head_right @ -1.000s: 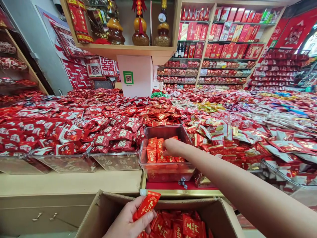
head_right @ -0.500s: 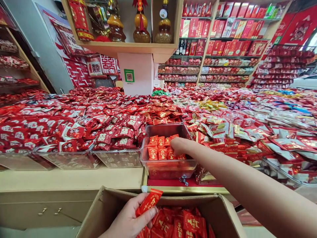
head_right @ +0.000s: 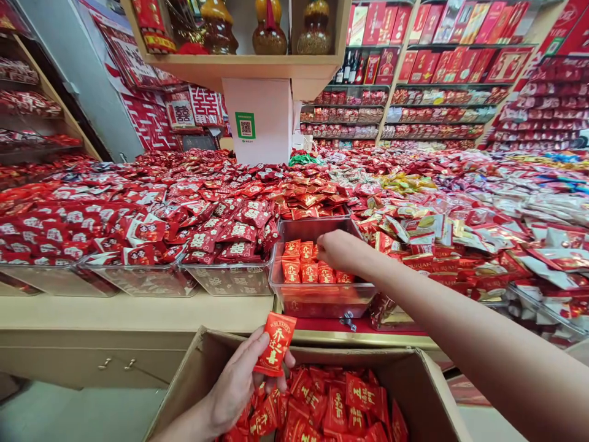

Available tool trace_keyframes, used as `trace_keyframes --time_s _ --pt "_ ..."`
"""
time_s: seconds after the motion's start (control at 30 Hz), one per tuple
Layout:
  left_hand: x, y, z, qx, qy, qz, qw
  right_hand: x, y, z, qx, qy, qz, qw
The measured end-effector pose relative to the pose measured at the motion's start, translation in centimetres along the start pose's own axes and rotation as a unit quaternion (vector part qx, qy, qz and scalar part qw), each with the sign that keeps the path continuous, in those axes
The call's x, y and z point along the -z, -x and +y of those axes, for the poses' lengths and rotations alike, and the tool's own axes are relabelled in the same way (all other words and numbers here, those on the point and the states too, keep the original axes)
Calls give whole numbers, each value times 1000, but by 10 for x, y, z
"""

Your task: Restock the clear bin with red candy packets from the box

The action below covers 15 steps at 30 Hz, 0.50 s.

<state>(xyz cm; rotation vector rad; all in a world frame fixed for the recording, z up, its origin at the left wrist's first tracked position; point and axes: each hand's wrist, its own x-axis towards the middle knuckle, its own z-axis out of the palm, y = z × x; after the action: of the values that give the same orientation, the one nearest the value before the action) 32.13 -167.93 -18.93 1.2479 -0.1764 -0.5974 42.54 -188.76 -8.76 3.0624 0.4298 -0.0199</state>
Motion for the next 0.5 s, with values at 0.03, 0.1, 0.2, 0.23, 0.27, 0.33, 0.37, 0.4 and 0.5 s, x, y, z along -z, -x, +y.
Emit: trace_keyframes --time_s 0.03,0.1,0.2,0.23,0.27,0.33,0.37,0.4,0.5 --pt "0 1 0 -5 18 -4 1000 6 10 -9 5 -49 37 998" --pt "-1 3 -1 -16 41 -7 999 12 34 -32 12 -160 51 986" --pt "-4 6 -3 -56 40 5 998 1 69 -67 -1 -315 -20 949" --pt "-5 7 -4 -70 34 6 997 -7 78 -76 2 -363 -39 931" --pt "-6 7 -5 -82 28 4 996 -17 84 -82 8 -411 -51 910" --pt "-7 9 -7 -92 18 -6 996 -34 91 -90 10 -501 -65 863" --pt "-7 9 -9 -94 16 -10 995 -40 93 -91 9 -538 -71 840" --pt "-7 9 -10 -96 14 -17 995 -43 94 -92 12 -566 -77 821" --pt "-5 8 -12 -122 -5 -42 992 -36 92 -85 23 -574 -59 816"
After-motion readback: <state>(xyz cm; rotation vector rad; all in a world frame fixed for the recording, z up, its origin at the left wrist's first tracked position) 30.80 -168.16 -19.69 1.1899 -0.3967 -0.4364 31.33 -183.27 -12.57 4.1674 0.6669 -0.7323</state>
